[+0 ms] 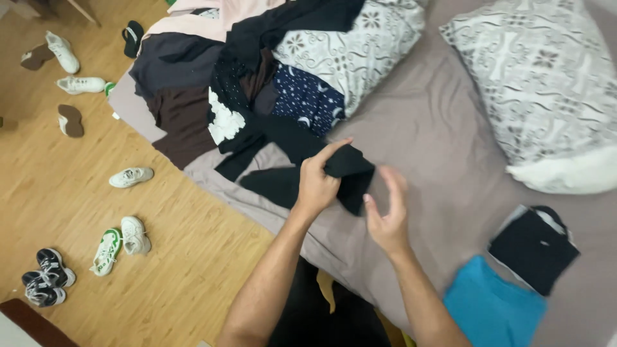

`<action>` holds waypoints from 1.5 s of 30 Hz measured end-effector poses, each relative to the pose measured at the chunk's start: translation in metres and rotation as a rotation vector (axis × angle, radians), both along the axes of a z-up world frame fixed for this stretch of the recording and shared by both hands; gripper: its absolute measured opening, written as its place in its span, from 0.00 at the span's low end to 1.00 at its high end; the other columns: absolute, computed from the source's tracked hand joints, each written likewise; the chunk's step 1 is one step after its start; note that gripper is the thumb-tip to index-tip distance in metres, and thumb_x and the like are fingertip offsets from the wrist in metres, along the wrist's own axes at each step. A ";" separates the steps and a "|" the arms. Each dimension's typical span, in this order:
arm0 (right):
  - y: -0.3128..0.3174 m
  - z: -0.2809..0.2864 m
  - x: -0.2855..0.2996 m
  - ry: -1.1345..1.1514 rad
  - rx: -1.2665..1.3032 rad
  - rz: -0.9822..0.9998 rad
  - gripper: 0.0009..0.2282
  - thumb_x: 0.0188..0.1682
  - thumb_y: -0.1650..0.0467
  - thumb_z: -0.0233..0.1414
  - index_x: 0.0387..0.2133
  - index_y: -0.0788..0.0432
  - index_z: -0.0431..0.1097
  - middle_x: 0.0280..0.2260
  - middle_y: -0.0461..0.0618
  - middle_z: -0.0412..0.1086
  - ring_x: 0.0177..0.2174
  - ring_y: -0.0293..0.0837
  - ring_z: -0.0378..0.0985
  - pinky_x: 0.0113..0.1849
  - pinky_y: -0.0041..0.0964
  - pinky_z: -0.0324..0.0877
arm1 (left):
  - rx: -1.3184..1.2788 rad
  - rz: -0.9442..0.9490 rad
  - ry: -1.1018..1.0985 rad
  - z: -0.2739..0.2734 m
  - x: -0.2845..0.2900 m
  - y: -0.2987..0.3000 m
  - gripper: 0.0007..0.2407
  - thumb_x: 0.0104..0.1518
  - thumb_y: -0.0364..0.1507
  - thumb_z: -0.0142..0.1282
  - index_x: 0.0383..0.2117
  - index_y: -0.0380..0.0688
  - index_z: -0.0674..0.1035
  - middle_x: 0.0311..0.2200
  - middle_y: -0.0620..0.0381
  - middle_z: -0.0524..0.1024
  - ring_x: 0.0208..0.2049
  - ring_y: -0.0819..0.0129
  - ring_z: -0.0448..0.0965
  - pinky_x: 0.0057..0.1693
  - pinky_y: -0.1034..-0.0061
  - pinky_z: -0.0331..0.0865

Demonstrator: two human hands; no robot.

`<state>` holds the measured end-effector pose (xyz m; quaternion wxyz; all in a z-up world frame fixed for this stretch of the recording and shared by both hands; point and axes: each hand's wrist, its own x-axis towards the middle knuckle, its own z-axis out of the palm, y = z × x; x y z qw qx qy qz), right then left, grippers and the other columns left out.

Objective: The person folds a white checkered sleeveless top, a blue t-shirt, and two black long-sleeved shirts on a bed. Each item is smoothed out, folded into a neat rectangle, and placed aside on the bed.

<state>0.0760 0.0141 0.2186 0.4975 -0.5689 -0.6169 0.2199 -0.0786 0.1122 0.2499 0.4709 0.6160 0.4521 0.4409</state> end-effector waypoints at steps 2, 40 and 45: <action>-0.027 0.011 0.029 -0.092 0.029 -0.139 0.24 0.49 0.76 0.57 0.61 0.65 0.62 0.59 0.61 0.65 0.62 0.56 0.65 0.63 0.46 0.59 | -0.057 -0.049 -0.037 0.020 0.011 -0.024 0.24 0.46 0.14 0.45 0.51 0.40 0.81 0.40 0.46 0.84 0.40 0.63 0.87 0.48 0.76 0.76; -0.177 0.180 0.223 -0.060 -0.527 0.454 0.16 0.37 0.70 0.69 0.34 0.66 0.73 0.26 0.50 0.69 0.30 0.37 0.68 0.34 0.33 0.68 | 0.120 -0.489 -0.027 0.194 0.094 -0.114 0.05 0.66 0.25 0.57 0.41 0.34 0.80 0.28 0.62 0.75 0.32 0.79 0.69 0.40 0.79 0.68; -0.189 0.250 0.226 -0.197 -0.243 0.310 0.13 0.35 0.72 0.68 0.29 0.66 0.74 0.24 0.51 0.72 0.25 0.37 0.72 0.29 0.32 0.66 | 0.300 -0.341 -0.148 0.193 0.106 -0.107 0.05 0.68 0.24 0.56 0.41 0.34 0.76 0.31 0.65 0.72 0.35 0.80 0.69 0.44 0.83 0.67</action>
